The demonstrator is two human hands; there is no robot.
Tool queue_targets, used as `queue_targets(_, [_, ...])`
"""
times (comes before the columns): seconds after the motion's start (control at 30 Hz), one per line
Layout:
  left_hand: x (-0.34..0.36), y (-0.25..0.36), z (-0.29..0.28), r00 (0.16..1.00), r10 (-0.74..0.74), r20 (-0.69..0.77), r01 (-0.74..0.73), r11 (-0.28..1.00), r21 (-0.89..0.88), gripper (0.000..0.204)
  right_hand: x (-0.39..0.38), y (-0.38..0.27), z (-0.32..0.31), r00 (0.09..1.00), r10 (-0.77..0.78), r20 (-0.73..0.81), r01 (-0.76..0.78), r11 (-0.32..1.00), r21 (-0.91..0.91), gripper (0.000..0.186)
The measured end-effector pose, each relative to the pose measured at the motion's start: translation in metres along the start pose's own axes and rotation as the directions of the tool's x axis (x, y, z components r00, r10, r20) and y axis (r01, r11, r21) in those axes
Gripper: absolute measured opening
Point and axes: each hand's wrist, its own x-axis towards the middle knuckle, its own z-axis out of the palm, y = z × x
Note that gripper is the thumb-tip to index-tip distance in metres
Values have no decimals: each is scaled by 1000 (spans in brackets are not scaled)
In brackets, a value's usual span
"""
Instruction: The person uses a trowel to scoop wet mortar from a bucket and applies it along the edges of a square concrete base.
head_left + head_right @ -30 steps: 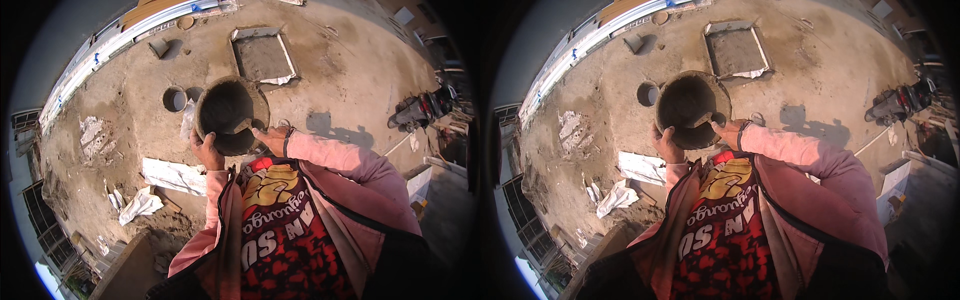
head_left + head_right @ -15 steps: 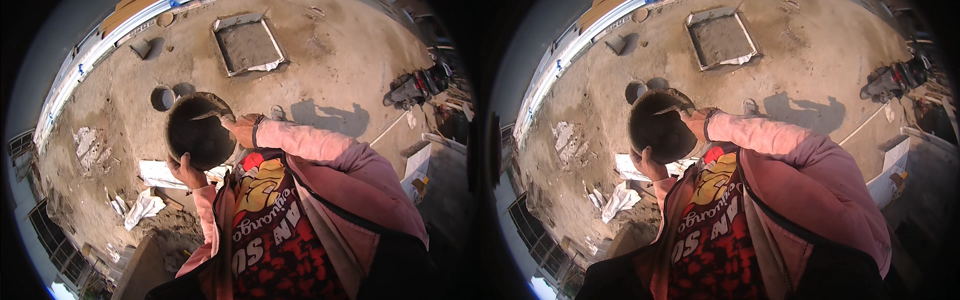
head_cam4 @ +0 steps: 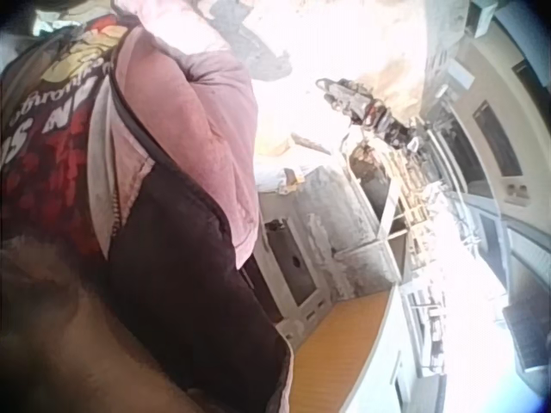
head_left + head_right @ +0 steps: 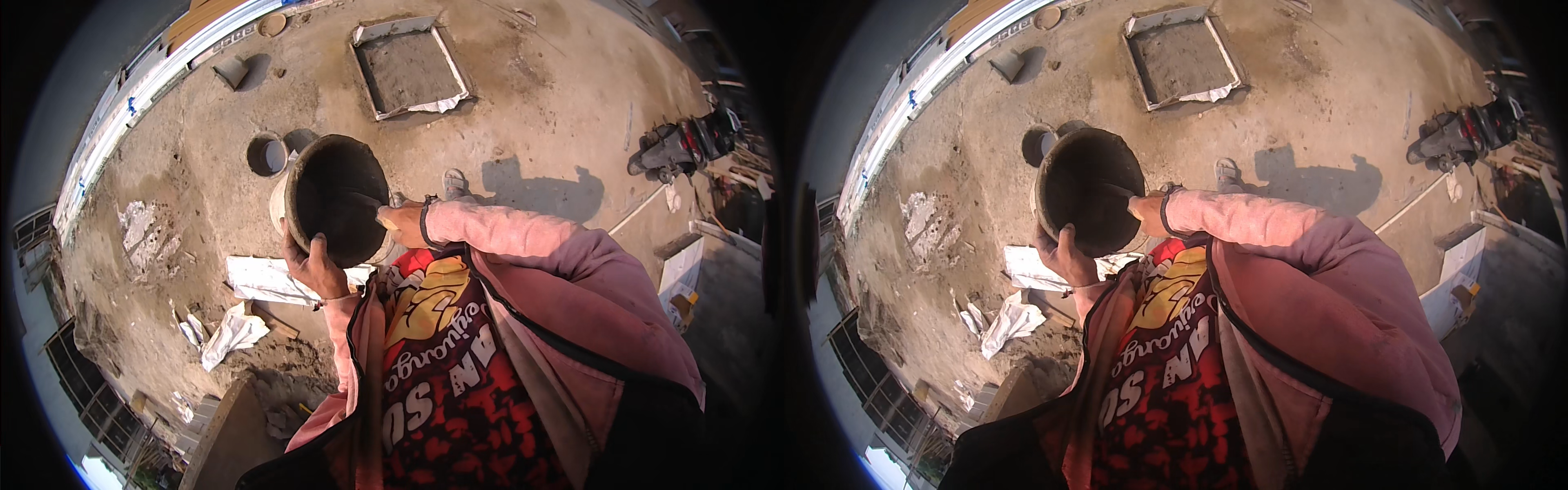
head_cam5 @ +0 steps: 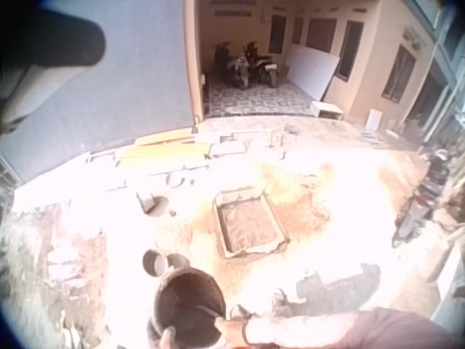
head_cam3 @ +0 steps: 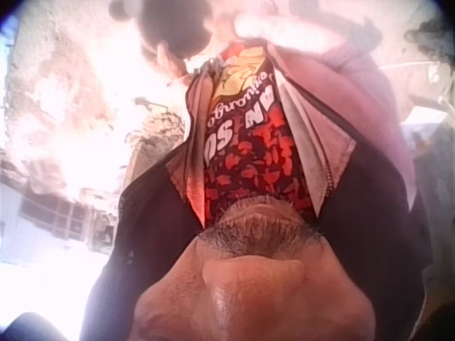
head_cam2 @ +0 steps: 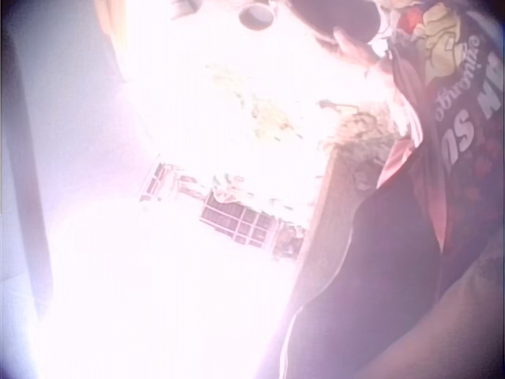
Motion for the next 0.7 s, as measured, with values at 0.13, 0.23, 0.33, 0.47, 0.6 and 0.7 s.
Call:
queue_targets(0.13, [4,1,-14,996,-65,64,61,996,66,57,-14,6,-30,954,-29,298,-63,954,294,51])
queue_targets(0.23, [7,8,-14,993,-102,60,100,994,39,54,-17,20,-32,916,-93,391,-181,775,606,58])
queue_targets(0.33, [8,15,-14,991,-131,-1,131,988,-81,48,-10,2,-28,897,-202,392,-181,642,745,64])
queue_targets(0.47, [10,14,-9,993,-113,-27,109,985,-132,45,-4,8,-29,897,-201,394,-219,572,791,61])
queue_targets(0.6, [18,5,-4,990,-121,-68,105,973,-206,46,-8,31,-41,849,-255,462,-339,407,848,60])
queue_targets(0.7, [27,-15,-8,968,-217,-125,171,936,-306,50,-13,46,-46,859,-293,420,-319,337,886,65])
